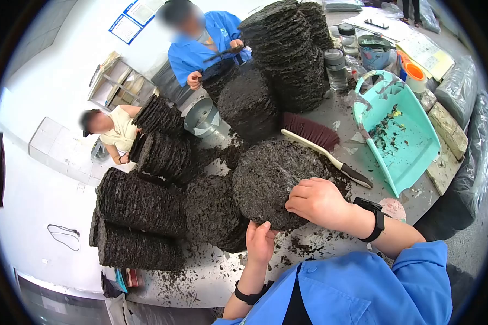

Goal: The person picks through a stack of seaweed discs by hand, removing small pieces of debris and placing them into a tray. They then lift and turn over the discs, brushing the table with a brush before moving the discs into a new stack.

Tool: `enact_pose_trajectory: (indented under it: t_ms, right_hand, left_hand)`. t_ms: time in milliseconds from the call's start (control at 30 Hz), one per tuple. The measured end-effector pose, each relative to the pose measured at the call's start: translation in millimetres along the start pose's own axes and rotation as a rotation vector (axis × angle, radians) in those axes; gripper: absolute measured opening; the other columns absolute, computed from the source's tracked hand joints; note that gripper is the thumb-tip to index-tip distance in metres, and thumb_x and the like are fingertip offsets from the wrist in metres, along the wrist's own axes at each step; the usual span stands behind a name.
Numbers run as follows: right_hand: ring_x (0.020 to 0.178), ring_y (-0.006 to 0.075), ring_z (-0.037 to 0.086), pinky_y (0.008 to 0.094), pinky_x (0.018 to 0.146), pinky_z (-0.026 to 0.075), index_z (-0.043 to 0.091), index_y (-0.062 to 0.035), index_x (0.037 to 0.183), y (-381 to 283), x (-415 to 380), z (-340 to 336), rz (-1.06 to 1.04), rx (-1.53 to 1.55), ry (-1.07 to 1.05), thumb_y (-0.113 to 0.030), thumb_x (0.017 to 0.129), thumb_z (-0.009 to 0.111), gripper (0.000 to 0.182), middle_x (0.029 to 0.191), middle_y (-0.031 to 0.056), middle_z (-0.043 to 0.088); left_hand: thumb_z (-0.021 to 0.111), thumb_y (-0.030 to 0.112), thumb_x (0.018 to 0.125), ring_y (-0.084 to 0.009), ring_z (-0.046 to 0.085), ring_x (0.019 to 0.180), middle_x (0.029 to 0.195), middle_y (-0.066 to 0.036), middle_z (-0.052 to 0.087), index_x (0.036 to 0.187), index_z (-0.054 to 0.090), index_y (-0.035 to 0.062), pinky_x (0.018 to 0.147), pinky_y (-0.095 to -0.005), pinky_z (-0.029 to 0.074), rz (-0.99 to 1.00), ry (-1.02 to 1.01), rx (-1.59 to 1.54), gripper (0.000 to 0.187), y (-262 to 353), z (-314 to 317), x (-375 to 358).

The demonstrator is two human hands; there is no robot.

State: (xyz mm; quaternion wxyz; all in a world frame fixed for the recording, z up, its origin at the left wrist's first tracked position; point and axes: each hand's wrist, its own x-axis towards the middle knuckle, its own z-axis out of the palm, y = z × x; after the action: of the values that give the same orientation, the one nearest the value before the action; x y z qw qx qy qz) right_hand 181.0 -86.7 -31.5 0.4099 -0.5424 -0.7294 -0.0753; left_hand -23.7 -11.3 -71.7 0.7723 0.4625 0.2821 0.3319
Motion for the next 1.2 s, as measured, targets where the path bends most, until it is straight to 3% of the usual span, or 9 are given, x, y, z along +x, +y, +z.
enact_pose_trajectory:
  t_ms: [300, 500, 567, 633, 700, 833, 1033, 1167, 1200]
  right_hand:
    - [0.082, 0.0206, 0.058, 0.0321, 0.072, 0.048, 0.065, -0.0106, 0.087, -9.6, 4.7, -9.1, -0.058, -0.194, -0.282, -0.018, 0.079, 0.063, 0.011, 0.081, 0.0029, 0.054]
    - [0.082, 0.0201, 0.063, 0.0337, 0.072, 0.05, 0.063, -0.0023, 0.092, 32.3, -28.0, -80.9, 0.257, 0.814, -0.162, -0.015, 0.092, 0.068, 0.014, 0.089, 0.0092, 0.064]
    - [0.078, 0.0209, 0.063, 0.0314, 0.071, 0.049, 0.062, -0.0015, 0.09, 60.1, -66.3, -114.7, 0.488, 1.302, 0.144, -0.016, 0.096, 0.061, 0.015, 0.084, 0.0102, 0.064]
    - [0.081, 0.0217, 0.063, 0.0319, 0.073, 0.051, 0.062, -0.0018, 0.1, 102.6, -108.5, -120.2, 0.66, 0.96, 0.278, -0.015, 0.097, 0.057, 0.014, 0.09, 0.0102, 0.064]
    - [0.087, 0.0232, 0.064, 0.0341, 0.077, 0.053, 0.06, -0.0032, 0.115, 115.5, -128.3, -113.8, 0.752, 0.094, 0.397, -0.018, 0.1, 0.052, 0.023, 0.098, 0.01, 0.064]
    - [0.116, 0.0328, 0.061, 0.0491, 0.093, 0.051, 0.041, -0.0034, 0.145, 51.9, -92.9, -65.6, 0.983, 1.446, 0.165, -0.055, 0.099, 0.047, 0.07, 0.134, 0.019, 0.057]
    - [0.099, 0.0121, 0.061, 0.0334, 0.081, 0.054, 0.047, -0.0098, 0.137, 46.9, -94.9, 3.6, 1.181, 1.485, 0.335, -0.008, 0.096, 0.057, 0.042, 0.122, 0.0002, 0.059]
    - [0.101, 0.0092, 0.06, 0.0306, 0.081, 0.053, 0.047, -0.0123, 0.138, 34.6, -88.5, -0.1, 1.129, 1.455, 0.381, -0.001, 0.096, 0.054, 0.044, 0.121, -0.0026, 0.059]
    - [0.103, 0.0088, 0.059, 0.0299, 0.082, 0.053, 0.047, -0.0136, 0.139, 33.7, -90.2, -1.2, 1.134, 1.433, 0.373, -0.001, 0.095, 0.054, 0.046, 0.121, -0.0033, 0.058]
  left_hand:
    - [0.045, 0.002, 0.093, -0.0236, 0.061, 0.113, 0.127, -0.012, 0.058, 0.134, 0.044, 0.0024, 0.096, -0.0396, 0.052, 0.065, -0.03, 0.073, 0.041, -11.8, -6.6, -3.2]
    - [0.045, 0.002, 0.094, -0.0245, 0.061, 0.112, 0.127, -0.013, 0.058, 0.134, 0.043, 0.0015, 0.095, -0.0433, 0.052, -0.029, -0.039, -0.077, 0.04, -8.3, -14.3, 5.6]
    - [0.045, 0.002, 0.095, -0.0239, 0.061, 0.111, 0.128, -0.013, 0.058, 0.135, 0.043, 0.0013, 0.094, -0.0424, 0.052, 0.011, -0.057, 0.0, 0.04, -13.1, -26.4, 11.7]
    - [0.045, 0.002, 0.096, -0.0233, 0.061, 0.111, 0.128, -0.013, 0.058, 0.135, 0.043, 0.001, 0.093, -0.0415, 0.053, 0.036, -0.094, 0.072, 0.04, -13.4, -25.6, 15.1]
    - [0.048, 0.003, 0.095, -0.0372, 0.063, 0.105, 0.122, -0.017, 0.061, 0.128, 0.053, -0.0003, 0.092, -0.0418, 0.051, 0.323, -0.087, 0.774, 0.034, 0.8, -14.7, 23.6]
    - [0.054, -0.007, 0.081, -0.0391, 0.053, 0.121, 0.132, -0.018, 0.054, 0.133, 0.058, 0.0061, 0.104, -0.0468, 0.044, 0.852, -0.088, 1.435, 0.054, 15.5, 9.6, 29.7]
    - [0.054, -0.007, 0.081, -0.0374, 0.043, 0.134, 0.144, -0.019, 0.046, 0.137, 0.055, 0.0073, 0.11, -0.0464, 0.038, 0.923, -0.189, 1.575, 0.058, -2.5, -8.1, 16.6]
    - [0.056, 0.004, 0.093, -0.0291, 0.037, 0.139, 0.155, -0.018, 0.029, 0.148, 0.036, 0.0013, 0.11, -0.0437, 0.037, 0.73, 0.069, 1.1, 0.059, -9.0, -17.6, 5.9]
    - [0.054, 0.005, 0.095, -0.0264, 0.04, 0.137, 0.153, -0.016, 0.032, 0.149, 0.035, 0.0018, 0.109, -0.0427, 0.038, 0.468, 0.084, 0.62, 0.057, -9.7, -15.7, 6.7]
